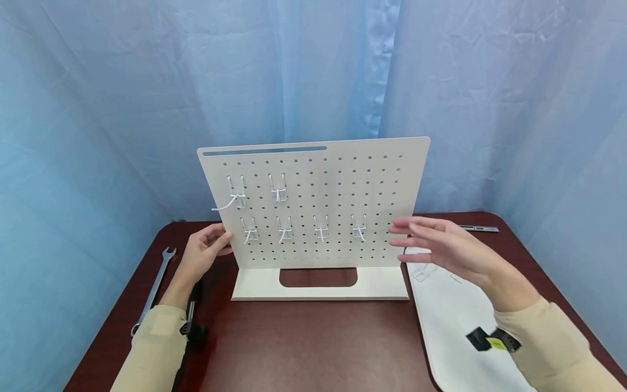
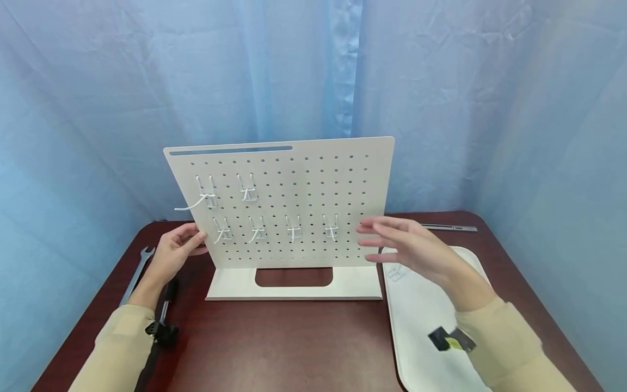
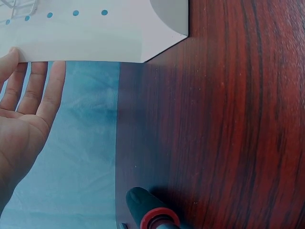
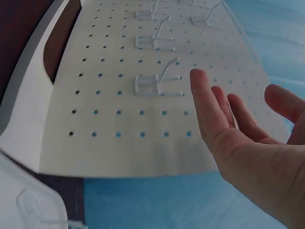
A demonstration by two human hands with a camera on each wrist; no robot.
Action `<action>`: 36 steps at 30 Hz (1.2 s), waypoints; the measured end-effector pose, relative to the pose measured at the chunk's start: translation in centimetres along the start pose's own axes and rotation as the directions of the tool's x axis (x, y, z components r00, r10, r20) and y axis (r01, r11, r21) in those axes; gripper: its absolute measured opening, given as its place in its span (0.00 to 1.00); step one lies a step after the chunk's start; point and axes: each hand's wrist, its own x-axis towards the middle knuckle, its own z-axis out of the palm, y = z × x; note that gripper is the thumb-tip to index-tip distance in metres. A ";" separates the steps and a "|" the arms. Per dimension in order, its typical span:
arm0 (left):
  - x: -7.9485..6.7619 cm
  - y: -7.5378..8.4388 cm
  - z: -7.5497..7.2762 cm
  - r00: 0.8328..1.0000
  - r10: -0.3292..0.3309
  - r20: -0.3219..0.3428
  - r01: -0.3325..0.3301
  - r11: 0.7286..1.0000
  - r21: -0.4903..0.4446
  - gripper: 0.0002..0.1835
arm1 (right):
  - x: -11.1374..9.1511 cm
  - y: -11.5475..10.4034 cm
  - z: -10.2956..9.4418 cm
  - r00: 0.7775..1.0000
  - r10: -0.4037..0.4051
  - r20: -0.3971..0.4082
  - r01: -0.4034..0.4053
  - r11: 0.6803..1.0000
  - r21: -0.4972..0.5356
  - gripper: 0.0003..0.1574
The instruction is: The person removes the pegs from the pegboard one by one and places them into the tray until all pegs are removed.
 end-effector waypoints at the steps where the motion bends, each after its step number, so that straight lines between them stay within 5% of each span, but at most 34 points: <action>1: 0.0 0.0 0.0 1.000 0.001 -0.002 -0.001 1.000 0.003 0.16 | 0.7 -0.3 0.6 1.000 -0.009 0.006 0.009 1.000 -0.002 0.27; 9: 0.1 0.1 -0.2 1.000 -0.010 0.000 0.010 1.000 0.005 0.16 | 6.5 -2.4 6.4 0.999 -0.024 0.039 0.022 0.998 0.051 0.36; 21: -0.1 -0.1 -0.6 1.000 -0.006 -0.008 0.006 1.000 0.011 0.17 | 14.7 -2.5 13.6 0.991 0.102 0.084 -0.117 0.975 0.191 0.32; 36: 0.3 -0.8 0.7 1.000 -0.020 0.011 0.021 0.999 -0.025 0.16 | 17.2 -1.8 15.9 0.988 0.151 0.035 -0.155 0.967 0.201 0.31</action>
